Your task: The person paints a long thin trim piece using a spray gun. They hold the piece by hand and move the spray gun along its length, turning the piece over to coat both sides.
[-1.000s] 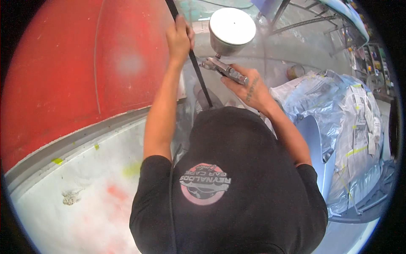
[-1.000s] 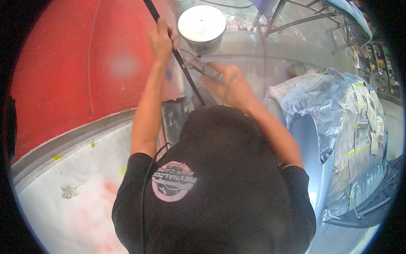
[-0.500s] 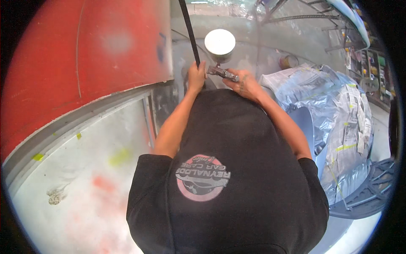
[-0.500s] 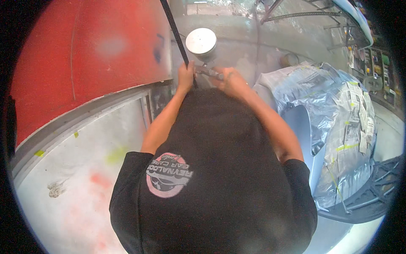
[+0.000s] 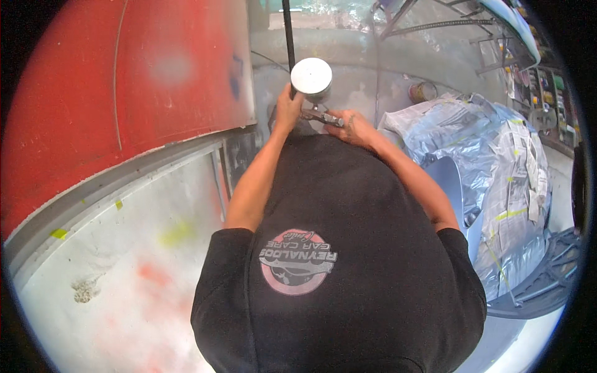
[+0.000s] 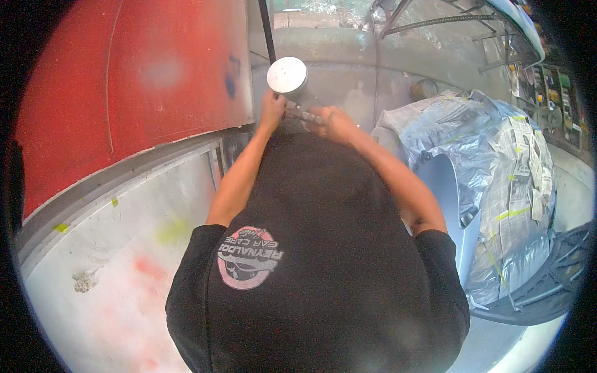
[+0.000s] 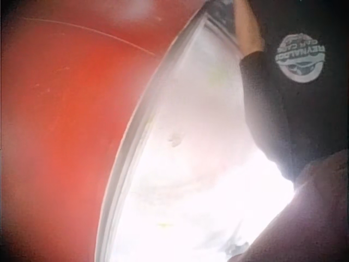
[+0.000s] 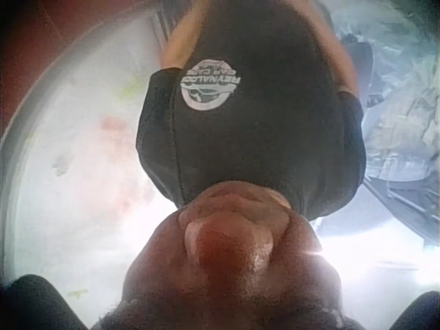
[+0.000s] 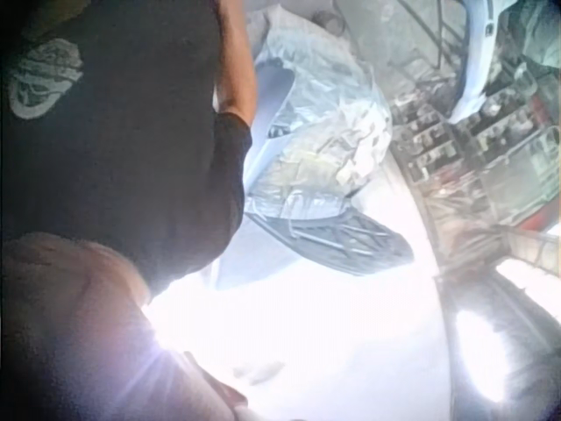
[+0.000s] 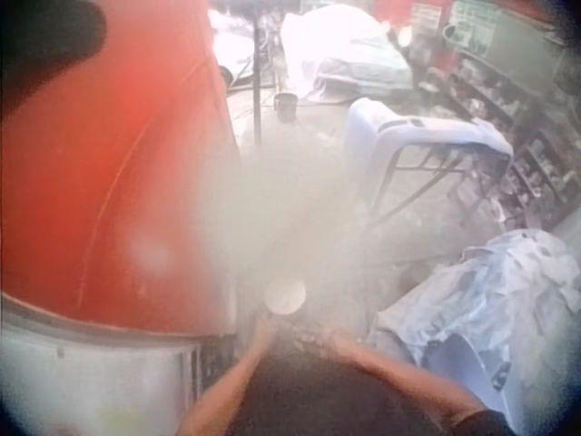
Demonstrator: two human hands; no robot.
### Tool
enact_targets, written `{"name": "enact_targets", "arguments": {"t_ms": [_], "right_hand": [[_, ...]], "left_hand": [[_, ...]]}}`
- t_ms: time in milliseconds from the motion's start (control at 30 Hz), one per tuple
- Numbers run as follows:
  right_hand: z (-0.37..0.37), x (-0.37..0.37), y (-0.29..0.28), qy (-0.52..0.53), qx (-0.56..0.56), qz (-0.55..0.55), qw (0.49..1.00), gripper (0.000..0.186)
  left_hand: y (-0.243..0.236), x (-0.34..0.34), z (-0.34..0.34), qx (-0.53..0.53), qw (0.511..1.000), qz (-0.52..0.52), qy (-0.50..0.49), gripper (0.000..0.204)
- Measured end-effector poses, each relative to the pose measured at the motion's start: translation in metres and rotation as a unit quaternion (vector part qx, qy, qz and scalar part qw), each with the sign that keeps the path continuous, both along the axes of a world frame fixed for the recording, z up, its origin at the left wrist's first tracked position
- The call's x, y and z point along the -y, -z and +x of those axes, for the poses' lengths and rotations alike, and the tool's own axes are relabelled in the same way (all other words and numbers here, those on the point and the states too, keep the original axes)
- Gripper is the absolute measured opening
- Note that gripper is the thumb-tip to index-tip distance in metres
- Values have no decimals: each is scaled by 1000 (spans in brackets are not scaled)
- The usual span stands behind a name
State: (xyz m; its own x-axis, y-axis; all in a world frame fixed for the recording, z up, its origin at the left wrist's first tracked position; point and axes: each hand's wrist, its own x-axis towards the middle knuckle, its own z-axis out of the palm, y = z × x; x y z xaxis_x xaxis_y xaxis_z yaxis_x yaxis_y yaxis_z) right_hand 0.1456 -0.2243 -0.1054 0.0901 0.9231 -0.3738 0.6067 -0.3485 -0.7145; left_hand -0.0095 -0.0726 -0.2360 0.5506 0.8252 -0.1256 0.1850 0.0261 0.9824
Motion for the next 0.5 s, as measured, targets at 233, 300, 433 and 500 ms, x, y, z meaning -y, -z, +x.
{"name": "enact_targets", "arguments": {"t_ms": [233,300,433,500], "right_hand": [[-6,-11,-43,34,18,85,996,34],[-6,-16,-53,53,21,93,994,36],[-8,-22,-58,103,22,74,992,38],[-7,-26,-61,95,36,99,990,37]], "left_hand": [[-21,-29,37,95,991,14,-95,23],[-24,-29,35,110,987,-69,-99,25],[-60,-21,27,146,980,-108,-84,27],[-73,-21,25,141,982,-102,-69,27]]}}
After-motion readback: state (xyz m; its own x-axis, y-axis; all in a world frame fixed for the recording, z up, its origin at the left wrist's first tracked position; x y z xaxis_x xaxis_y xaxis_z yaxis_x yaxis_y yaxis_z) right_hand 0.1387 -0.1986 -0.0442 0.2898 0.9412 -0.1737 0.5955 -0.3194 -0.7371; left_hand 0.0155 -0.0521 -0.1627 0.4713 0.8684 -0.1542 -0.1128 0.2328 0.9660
